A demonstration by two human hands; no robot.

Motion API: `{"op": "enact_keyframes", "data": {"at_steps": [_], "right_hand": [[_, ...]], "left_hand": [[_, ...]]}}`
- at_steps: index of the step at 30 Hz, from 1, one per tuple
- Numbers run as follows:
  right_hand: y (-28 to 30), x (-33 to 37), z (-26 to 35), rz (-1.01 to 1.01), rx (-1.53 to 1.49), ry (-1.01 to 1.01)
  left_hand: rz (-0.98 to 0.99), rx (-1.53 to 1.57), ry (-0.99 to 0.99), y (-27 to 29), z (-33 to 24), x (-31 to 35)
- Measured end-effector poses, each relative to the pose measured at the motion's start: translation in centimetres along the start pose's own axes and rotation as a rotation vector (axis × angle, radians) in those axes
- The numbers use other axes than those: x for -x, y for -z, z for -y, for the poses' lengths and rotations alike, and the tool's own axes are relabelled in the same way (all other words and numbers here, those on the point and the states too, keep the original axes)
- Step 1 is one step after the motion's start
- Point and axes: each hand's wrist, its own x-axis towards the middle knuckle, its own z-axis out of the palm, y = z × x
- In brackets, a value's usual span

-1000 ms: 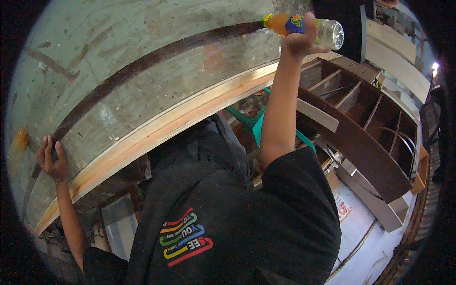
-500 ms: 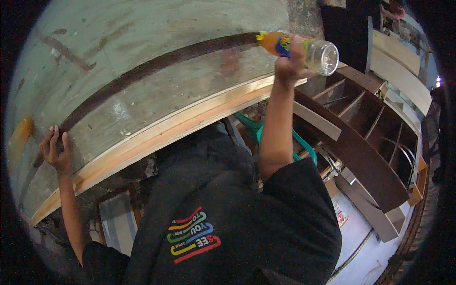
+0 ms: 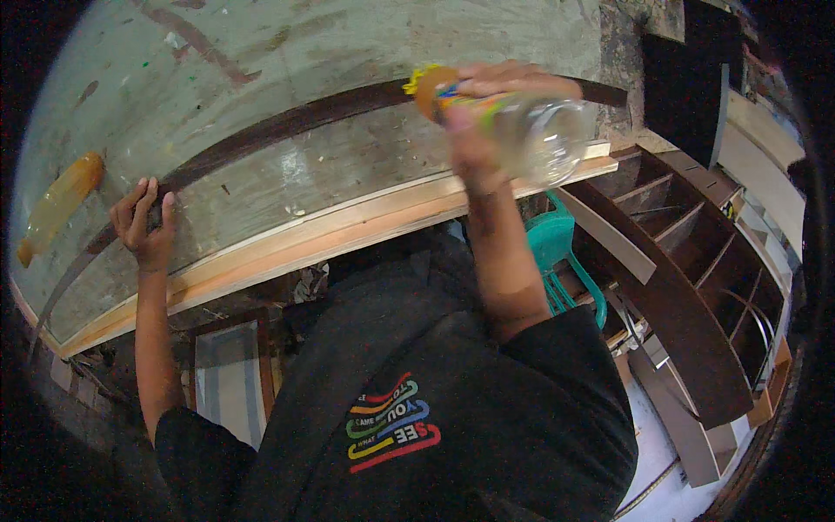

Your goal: The person places a thin wooden strip along the edge of a large flat board and then pours a yellow liquid from a plastic bottle onto the strip. They repeatedly open and close the bottle cap and continue pouring the liquid along the length of the strip.

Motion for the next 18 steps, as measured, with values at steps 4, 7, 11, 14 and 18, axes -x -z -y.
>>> {"op": "enact_keyframes", "data": {"at_steps": [4, 7, 11, 14, 18], "right_hand": [[4.2, -1.1, -1.6, -0.13, 0.026, -0.045], [3.6, -0.2, -0.7, 0.007, -0.024, -0.165], [-4.7, 3.8, -0.1, 0.052, 0.17, 0.202], [-5.5, 4.9, 0.2, 0.066, 0.026, 0.189], [-1.1, 3.0, 0.5, -0.039, -0.204, -0.266]], "left_hand": [[0.016, -0.001, 0.014, 0.1, -0.1, -0.2], [-0.005, 0.015, -0.023, 0.1, 0.0, -0.3], [0.001, 0.032, -0.011, 0.2, 0.0, -0.5], [0.01, 0.022, -0.014, 0.2, -0.1, -0.6], [-0.019, 0.039, -0.043, 0.1, 0.0, -0.7]]}}
